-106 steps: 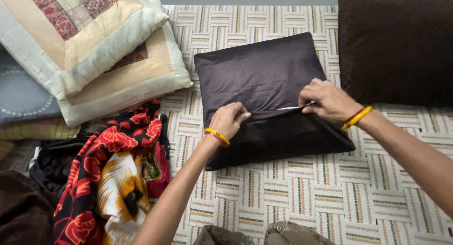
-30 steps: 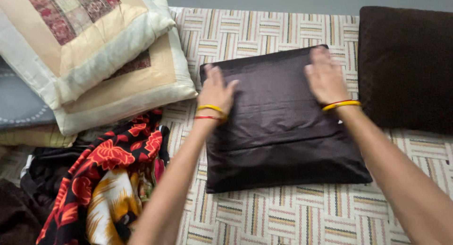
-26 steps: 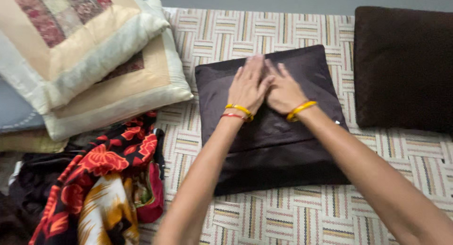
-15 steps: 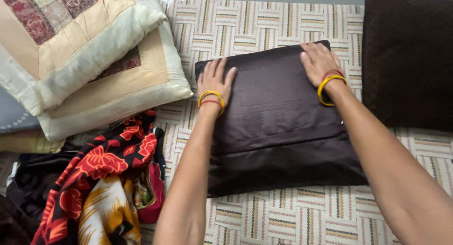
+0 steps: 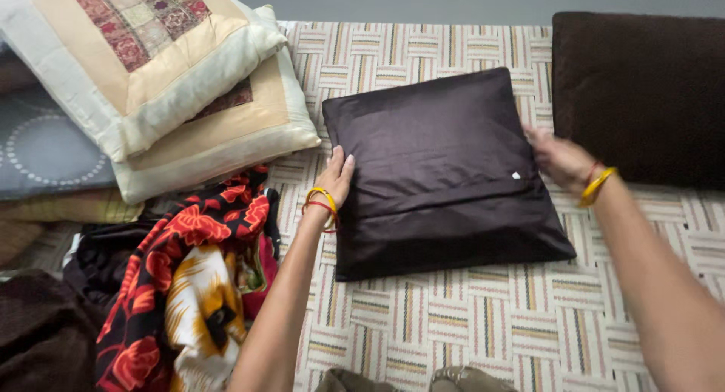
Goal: The person inserts a white pillow into a dark brown pillowcase, then smooths and adjusts the covered pillow. They repeat the process with a second pillow and a brown patterned cover, smoothing each one after insertion.
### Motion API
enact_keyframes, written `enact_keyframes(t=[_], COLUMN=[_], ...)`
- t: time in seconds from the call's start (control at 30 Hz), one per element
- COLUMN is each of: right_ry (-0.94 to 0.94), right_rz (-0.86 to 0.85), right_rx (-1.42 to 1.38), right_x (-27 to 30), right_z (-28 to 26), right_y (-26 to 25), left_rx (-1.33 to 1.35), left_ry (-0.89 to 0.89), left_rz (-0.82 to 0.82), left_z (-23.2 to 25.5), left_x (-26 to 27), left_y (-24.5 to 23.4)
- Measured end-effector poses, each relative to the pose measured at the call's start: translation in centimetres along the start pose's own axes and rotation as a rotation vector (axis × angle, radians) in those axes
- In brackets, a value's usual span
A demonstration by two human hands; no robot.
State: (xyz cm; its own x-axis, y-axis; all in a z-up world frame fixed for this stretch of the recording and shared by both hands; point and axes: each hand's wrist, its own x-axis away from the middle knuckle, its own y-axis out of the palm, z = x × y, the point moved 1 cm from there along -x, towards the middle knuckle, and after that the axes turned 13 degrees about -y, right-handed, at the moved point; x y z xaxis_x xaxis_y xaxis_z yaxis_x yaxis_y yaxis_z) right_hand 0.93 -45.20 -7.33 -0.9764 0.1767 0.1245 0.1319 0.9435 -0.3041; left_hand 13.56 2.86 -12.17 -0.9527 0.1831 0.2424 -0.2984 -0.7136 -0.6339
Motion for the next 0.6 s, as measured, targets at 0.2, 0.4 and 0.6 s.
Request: enact_keyframes(t=[0.2,0.4,0.6], right_ry=[-0.261,-0.667,-0.443], right_rz=[0.198,0.21,0.266], right_rx=[0.636,1.106,0.609], right_x=[2.5,7.9,4.3], right_z=[-3.9,-2.1,0.8], right_y=[2.3,10.6,3.9], left_rx=[-0.14,-0.309,-0.289], left_ry=[0.305,0.448,0.464], left_rz=[0.351,0.357,0.311], left_z=[7.5,8.3,8.8], left_x=[10.4,10.7,10.3], left_y=[2.2,3.0,1.7])
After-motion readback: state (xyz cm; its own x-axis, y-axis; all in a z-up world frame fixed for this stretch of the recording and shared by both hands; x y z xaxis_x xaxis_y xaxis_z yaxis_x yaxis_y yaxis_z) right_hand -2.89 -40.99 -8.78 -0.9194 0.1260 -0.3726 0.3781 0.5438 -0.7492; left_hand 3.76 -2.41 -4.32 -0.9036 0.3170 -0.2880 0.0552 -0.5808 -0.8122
